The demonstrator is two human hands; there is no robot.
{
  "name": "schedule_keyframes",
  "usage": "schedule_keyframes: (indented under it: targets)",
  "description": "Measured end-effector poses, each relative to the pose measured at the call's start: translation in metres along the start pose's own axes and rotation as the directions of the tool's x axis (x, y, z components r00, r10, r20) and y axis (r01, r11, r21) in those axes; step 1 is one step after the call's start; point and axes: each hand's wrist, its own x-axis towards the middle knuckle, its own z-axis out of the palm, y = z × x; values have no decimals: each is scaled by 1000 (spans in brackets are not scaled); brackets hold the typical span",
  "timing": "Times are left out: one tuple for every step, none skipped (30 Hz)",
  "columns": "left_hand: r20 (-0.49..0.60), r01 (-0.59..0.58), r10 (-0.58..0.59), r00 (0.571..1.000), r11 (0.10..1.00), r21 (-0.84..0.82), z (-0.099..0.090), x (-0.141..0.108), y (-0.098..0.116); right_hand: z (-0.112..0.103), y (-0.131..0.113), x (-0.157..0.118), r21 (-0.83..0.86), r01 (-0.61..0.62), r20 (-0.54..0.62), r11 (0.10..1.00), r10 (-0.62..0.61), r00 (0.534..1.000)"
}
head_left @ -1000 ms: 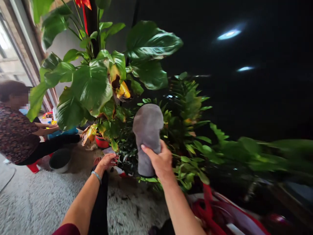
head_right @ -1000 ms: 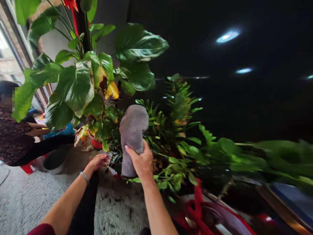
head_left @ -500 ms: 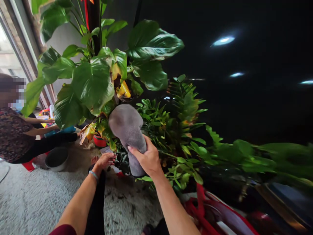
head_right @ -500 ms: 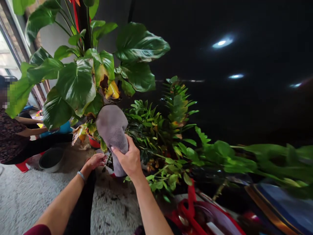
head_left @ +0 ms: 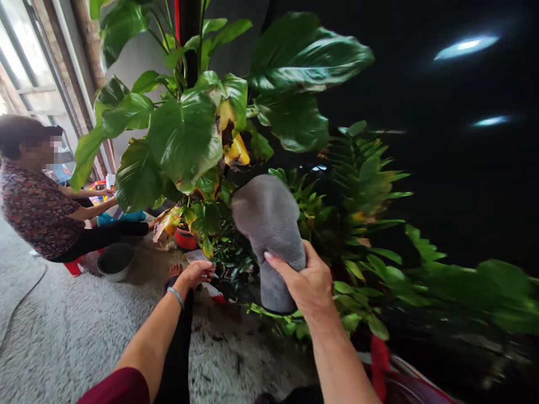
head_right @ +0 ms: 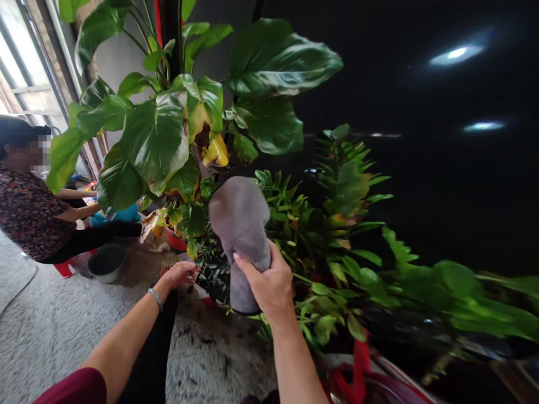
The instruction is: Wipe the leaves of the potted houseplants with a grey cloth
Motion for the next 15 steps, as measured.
schedule_keyframes:
  targets:
    - [0, 1, -1, 1000, 1000, -13, 1, 0, 0, 3, 9, 0, -44, -20, -17, 999, 19, 1000]
    - [-2, 3, -3, 1000, 1000, -25, 2, 0, 1, 7, 20, -5, -77, -51, 12, 996, 52, 999]
    - [-2, 5, -5, 1000, 999, -36, 2, 0, 1, 12, 30, -14, -96, -84, 78, 992, 92, 993]
    - [-2, 7, -7, 1000, 999, -45, 2, 1, 1, 15, 39, -26, -100, -111, 171, 989, 127, 977]
    - [-2, 8, -8, 1000, 999, -53, 1, 2, 1, 17, 44, -39, -85, -130, 269, 988, 148, 952]
    - [-3, 8, -8, 1000, 998, -61, 0, 3, 1, 17, 46, -51, -49, -148, 344, 988, 156, 926]
    - [-3, 7, -7, 1000, 998, -67, -1, 4, 0, 13, 43, -59, 3, -174, 386, 985, 160, 909]
    - [-5, 6, -6, 1000, 997, -71, -1, 4, 0, 7, 38, -64, 64, -206, 389, 976, 166, 906]
    - [-5, 5, -6, 1000, 997, -74, -2, 5, 1, -2, 30, -63, 125, -237, 349, 964, 180, 919]
    - [-4, 7, -8, 1000, 997, -75, -2, 5, 1, -12, 21, -57, 174, -252, 268, 952, 201, 942]
    - [0, 10, -10, 1000, 997, -74, -2, 4, 1, -22, 14, -47, 202, -244, 151, 949, 216, 965]
    - [5, 13, -13, 1000, 997, -72, -2, 4, 2, -32, 9, -34, 204, -212, 14, 956, 213, 977]
    - [11, 15, -15, 1000, 997, -70, -2, 3, 3, -38, 7, -21, 181, -169, -120, 969, 192, 974]
    - [16, 16, -15, 1000, 997, -70, -2, 2, 3, -42, 9, -10, 144, -117, -216, 983, 146, 965]
    - [21, 14, -13, 1000, 997, -71, -2, 1, 4, -43, 15, -3, 109, -87, -273, 990, 114, 955]
